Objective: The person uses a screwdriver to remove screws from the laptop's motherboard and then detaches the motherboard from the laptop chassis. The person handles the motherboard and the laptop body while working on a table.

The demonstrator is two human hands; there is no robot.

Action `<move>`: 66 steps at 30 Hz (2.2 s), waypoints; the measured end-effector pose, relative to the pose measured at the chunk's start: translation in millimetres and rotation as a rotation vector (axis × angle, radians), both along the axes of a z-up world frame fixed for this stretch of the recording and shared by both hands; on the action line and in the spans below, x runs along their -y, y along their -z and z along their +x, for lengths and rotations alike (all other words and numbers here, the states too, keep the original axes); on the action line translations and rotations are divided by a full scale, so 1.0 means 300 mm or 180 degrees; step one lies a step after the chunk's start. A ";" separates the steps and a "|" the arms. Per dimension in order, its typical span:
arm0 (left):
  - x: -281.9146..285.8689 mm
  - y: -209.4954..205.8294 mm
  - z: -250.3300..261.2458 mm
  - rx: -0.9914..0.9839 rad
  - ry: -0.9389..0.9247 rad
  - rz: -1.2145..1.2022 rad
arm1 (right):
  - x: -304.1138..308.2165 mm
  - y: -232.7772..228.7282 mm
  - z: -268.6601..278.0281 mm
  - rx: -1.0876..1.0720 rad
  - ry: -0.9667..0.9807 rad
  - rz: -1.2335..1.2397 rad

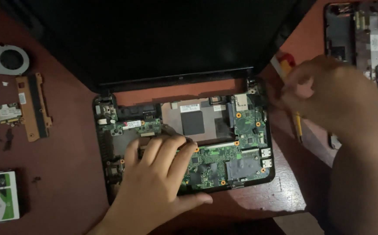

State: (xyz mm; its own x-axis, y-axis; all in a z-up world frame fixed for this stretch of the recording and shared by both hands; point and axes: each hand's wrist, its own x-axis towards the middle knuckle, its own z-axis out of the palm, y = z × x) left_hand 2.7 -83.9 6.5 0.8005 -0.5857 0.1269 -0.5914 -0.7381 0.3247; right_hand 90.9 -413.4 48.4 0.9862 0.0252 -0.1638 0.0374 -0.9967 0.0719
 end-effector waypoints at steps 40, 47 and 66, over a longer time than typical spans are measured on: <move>0.000 0.036 -0.024 -0.0202 -0.0038 0.0295 | 0.091 0.088 0.137 0.1170 -0.1480 0.0811; 0.004 0.030 -0.018 -0.0133 -0.0085 0.0356 | 0.102 0.149 0.155 0.0878 -0.1071 0.1588; 0.015 -0.002 0.011 -0.0358 -0.0170 0.0176 | 0.056 0.080 0.142 0.1425 -0.1265 0.0920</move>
